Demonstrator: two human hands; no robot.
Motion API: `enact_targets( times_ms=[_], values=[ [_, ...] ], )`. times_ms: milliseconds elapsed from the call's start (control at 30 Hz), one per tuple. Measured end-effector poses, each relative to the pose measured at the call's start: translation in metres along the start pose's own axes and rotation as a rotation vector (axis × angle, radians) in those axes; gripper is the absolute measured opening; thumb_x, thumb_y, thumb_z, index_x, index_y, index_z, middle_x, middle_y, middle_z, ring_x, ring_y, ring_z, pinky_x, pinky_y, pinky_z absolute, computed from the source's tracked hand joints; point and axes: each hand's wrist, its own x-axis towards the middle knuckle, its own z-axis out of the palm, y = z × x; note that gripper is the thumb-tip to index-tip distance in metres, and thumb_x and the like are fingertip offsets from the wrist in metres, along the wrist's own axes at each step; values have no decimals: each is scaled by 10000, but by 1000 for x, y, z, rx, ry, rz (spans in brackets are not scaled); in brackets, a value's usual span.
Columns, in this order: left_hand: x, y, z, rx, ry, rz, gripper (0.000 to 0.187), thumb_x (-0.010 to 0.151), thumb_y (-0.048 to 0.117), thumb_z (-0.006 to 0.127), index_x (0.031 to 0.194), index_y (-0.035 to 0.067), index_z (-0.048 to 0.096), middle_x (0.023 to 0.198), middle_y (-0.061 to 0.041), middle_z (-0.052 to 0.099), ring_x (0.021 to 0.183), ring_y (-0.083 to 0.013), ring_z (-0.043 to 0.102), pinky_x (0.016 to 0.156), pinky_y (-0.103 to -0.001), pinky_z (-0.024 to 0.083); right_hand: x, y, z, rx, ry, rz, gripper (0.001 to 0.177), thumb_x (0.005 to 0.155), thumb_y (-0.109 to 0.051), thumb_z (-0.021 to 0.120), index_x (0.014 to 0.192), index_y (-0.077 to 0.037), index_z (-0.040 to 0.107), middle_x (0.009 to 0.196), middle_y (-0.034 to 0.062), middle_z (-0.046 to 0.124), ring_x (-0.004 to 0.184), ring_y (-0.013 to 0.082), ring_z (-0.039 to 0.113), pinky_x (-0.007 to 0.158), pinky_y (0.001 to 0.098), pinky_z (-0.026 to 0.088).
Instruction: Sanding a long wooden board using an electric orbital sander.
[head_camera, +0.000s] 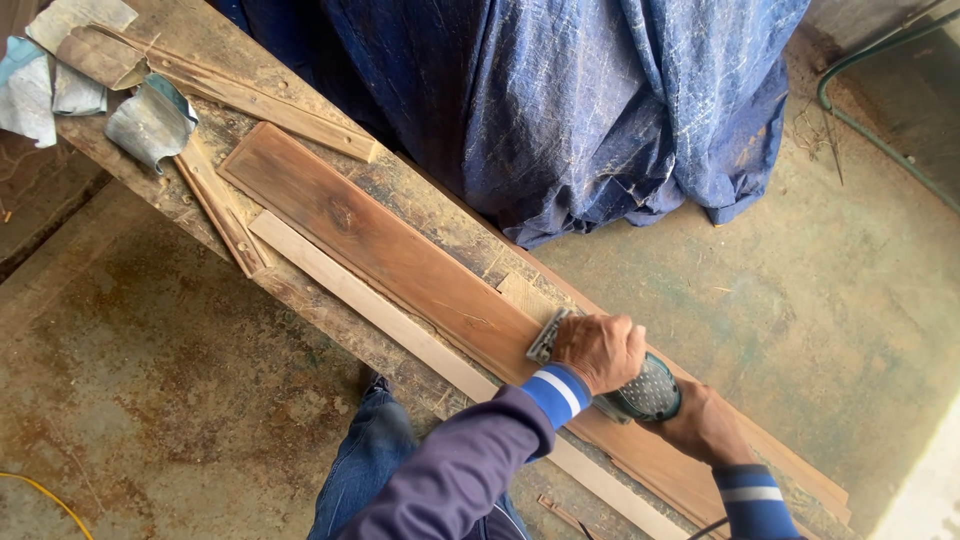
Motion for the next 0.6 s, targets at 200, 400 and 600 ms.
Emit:
enact_targets(
  times_ms=[200,400,600],
  values=[
    [11,-36,-50,4,66,-48,427,1011,325,473,699,96,654,606,-179,683,516,-294,673,570,-456,534,14,-86,-19,-50,69,-129,607,620,-389,892,1115,-82,721,918,166,790,824,308,791,804,421,619],
    [11,-64,-97,97,186,3,397,987,312,513,687,93,652,670,-225,679,613,-390,696,615,-505,556,21,-148,-19,-80,81,-138,573,630,-440,886,1051,-81,734,897,179,776,842,338,765,792,442,603],
    [-5,-58,-102,111,212,11,353,962,294,529,704,91,658,686,-226,685,666,-432,687,654,-542,535,7,-144,-4,-65,118,-163,594,645,-477,877,1054,-73,728,883,194,763,813,359,751,757,456,598]
  ],
)
